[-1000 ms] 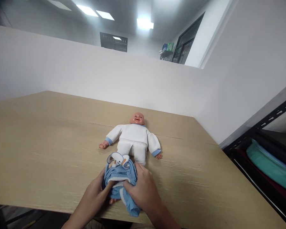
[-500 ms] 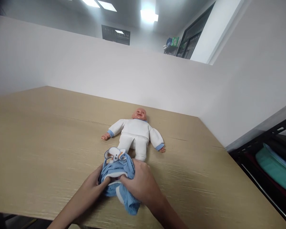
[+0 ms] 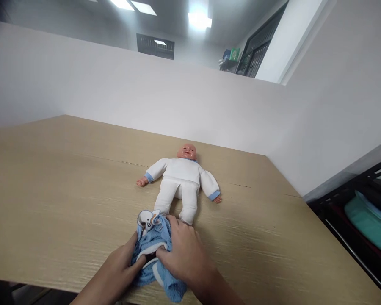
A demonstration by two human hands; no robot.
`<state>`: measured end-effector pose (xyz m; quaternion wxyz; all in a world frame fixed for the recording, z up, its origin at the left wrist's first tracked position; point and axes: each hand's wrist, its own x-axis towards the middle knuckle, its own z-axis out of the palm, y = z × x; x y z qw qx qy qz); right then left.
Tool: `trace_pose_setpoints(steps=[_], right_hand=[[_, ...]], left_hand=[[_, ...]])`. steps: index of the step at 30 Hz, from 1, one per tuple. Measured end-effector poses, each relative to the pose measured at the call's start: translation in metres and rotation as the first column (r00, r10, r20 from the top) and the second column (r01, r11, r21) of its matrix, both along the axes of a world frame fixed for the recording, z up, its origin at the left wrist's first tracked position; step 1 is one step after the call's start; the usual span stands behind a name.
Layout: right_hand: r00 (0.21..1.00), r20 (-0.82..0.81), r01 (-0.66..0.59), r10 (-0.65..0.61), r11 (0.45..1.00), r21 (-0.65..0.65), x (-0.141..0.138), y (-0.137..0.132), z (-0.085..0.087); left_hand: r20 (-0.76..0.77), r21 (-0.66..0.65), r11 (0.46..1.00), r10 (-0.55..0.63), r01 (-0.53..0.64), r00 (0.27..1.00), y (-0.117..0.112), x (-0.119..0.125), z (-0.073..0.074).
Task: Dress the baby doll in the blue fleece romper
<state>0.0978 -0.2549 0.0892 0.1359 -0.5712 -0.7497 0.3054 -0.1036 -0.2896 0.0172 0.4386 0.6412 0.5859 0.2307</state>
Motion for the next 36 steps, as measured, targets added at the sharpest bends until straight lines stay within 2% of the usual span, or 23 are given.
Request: trace_pose_setpoints(steps=[3, 6, 12, 17, 20, 23, 27, 32, 36], right_hand=[[1.000, -0.021, 0.012, -0.012, 1.000, 0.003, 0.001, 0.001, -0.006], [0.997, -0.079, 0.025, -0.024, 1.000, 0.004, 0.005, 0.003, -0.010], [0.970, -0.239, 0.045, -0.034, 0.998, 0.040, 0.015, 0.012, -0.015], [0.917, -0.396, -0.006, 0.044, 0.995, 0.096, 0.013, 0.031, -0.017], [0.892, -0.431, -0.099, 0.138, 0.989, 0.111, 0.019, 0.042, -0.014], [0.859, -0.466, -0.220, 0.211, 0.975, 0.034, 0.034, 0.050, -0.009], [0.846, -0.504, -0.220, 0.174, 0.975, -0.033, 0.056, 0.055, -0.011], [0.797, -0.600, -0.146, 0.067, 0.986, -0.084, 0.068, 0.058, -0.035], [0.662, -0.744, -0.083, -0.088, 0.978, -0.190, 0.071, 0.064, -0.059]], left_hand=[[0.020, 0.087, 0.996, 0.027, -0.029, 0.999, 0.001, 0.000, -0.011], [0.102, 0.158, 0.986, 0.046, -0.062, 0.994, 0.000, 0.000, -0.018], [0.356, 0.195, 0.963, 0.107, -0.186, 0.928, 0.003, -0.002, -0.015], [0.378, 0.258, 0.940, 0.113, -0.222, 0.919, 0.026, -0.006, -0.019], [0.412, 0.299, 0.925, 0.095, -0.233, 0.906, 0.046, -0.009, -0.018], [0.445, 0.289, 0.944, 0.017, -0.161, 0.895, 0.062, -0.015, -0.009], [0.435, 0.204, 0.978, -0.056, -0.039, 0.898, 0.068, -0.027, 0.007], [0.408, 0.138, 0.989, -0.112, 0.060, 0.906, 0.068, -0.039, 0.013], [0.509, 0.053, 0.970, -0.232, 0.239, 0.829, 0.070, -0.047, 0.015]])
